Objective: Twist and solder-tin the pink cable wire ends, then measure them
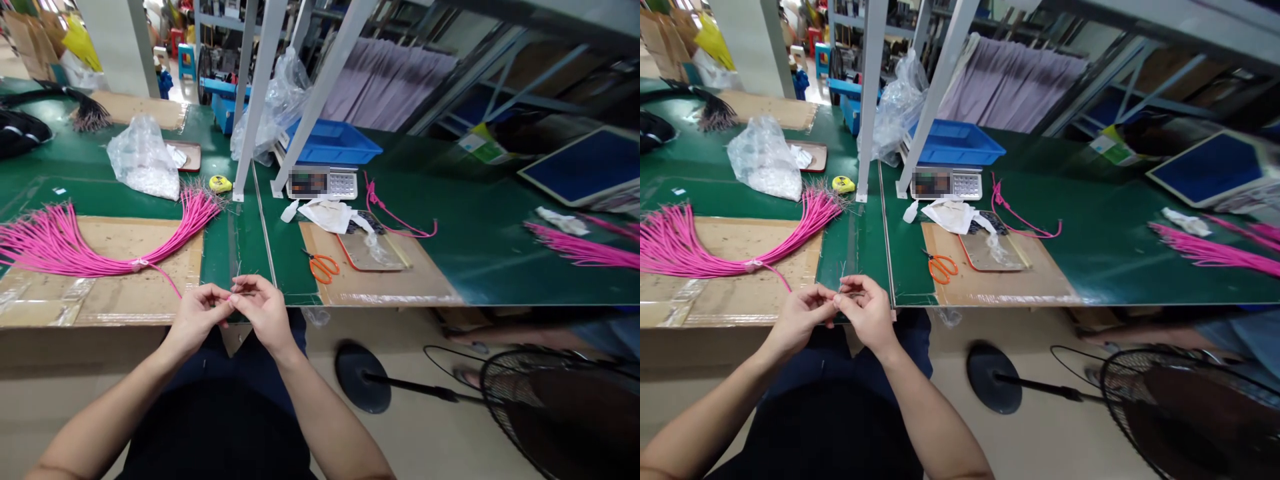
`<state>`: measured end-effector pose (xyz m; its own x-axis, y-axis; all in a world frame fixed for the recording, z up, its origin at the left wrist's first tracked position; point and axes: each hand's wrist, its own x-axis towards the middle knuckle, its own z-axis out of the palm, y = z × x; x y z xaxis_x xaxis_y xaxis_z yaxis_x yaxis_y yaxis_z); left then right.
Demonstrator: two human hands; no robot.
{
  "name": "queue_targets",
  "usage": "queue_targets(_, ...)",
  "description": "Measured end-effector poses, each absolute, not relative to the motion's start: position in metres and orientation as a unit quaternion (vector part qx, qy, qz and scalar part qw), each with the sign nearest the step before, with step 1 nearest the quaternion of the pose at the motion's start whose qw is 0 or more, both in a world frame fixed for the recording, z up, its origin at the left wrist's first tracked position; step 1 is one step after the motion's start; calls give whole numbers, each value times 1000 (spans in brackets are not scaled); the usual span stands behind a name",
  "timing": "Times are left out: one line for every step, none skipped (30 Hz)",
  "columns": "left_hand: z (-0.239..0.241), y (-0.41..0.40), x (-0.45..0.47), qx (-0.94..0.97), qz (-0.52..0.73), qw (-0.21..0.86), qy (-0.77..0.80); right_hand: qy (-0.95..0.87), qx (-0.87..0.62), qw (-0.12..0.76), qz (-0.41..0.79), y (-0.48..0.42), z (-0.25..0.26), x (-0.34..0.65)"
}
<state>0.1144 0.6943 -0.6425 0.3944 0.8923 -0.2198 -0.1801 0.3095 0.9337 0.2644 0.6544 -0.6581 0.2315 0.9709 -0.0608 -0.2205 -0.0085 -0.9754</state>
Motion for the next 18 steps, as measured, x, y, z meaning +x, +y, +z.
queue_targets(-642, 693, 115, 449, 381, 703, 398, -376, -503, 599, 496, 654, -658, 265)
queue_targets(-642, 693, 115, 451, 382, 701, 399, -380, -500, 598, 498, 654, -658, 265)
queue_targets(-641, 692, 115, 453, 382, 699, 400, -383, -496, 597, 500, 653, -658, 266)
queue_targets(-641, 692, 115, 454, 384, 696, 402, -385, -494, 598, 501, 653, -658, 268)
queue_targets(-641, 691, 116, 455, 384, 694, 405, -387, -492, 599, 499, 652, -656, 270)
queue_targets(-642, 691, 116, 455, 386, 690, 409, -388, -492, 603, 493, 651, -654, 272)
queue_targets(-642, 691, 116, 456, 387, 686, 414, -390, -494, 612, 478, 649, -651, 276)
queue_targets(-643, 691, 115, 457, 391, 680, 419, -392, -500, 626, 453, 647, -647, 280)
queue_targets(-644, 690, 115, 459, 395, 673, 425, -394, -508, 643, 416, 645, -643, 285)
queue_targets(-645, 691, 115, 461, 399, 666, 429, -395, -517, 663, 369, 642, -638, 289)
queue_targets(-646, 691, 115, 464, 402, 660, 433, -395, -526, 683, 318, 639, -635, 294)
queue_targets(-646, 691, 115, 464, 405, 657, 435, -391, -532, 700, 271, 637, -632, 298)
queue_targets(-646, 691, 115, 464, 406, 656, 435, -387, -535, 712, 237, 634, -630, 301)
queue_targets(-646, 691, 115, 463, 407, 656, 435, -383, -536, 719, 220, 633, -630, 304)
queue_targets(-645, 691, 115, 462, 407, 658, 434, -378, -537, 722, 219, 632, -631, 305)
queue_targets(-645, 692, 116, 463, 406, 658, 433, -374, -538, 720, 229, 631, -633, 306)
queue_targets(-644, 692, 116, 465, 405, 658, 432, -370, -540, 715, 246, 631, -636, 305)
queue_targets(-643, 692, 117, 468, 404, 657, 431, -368, -544, 706, 265, 632, -640, 305)
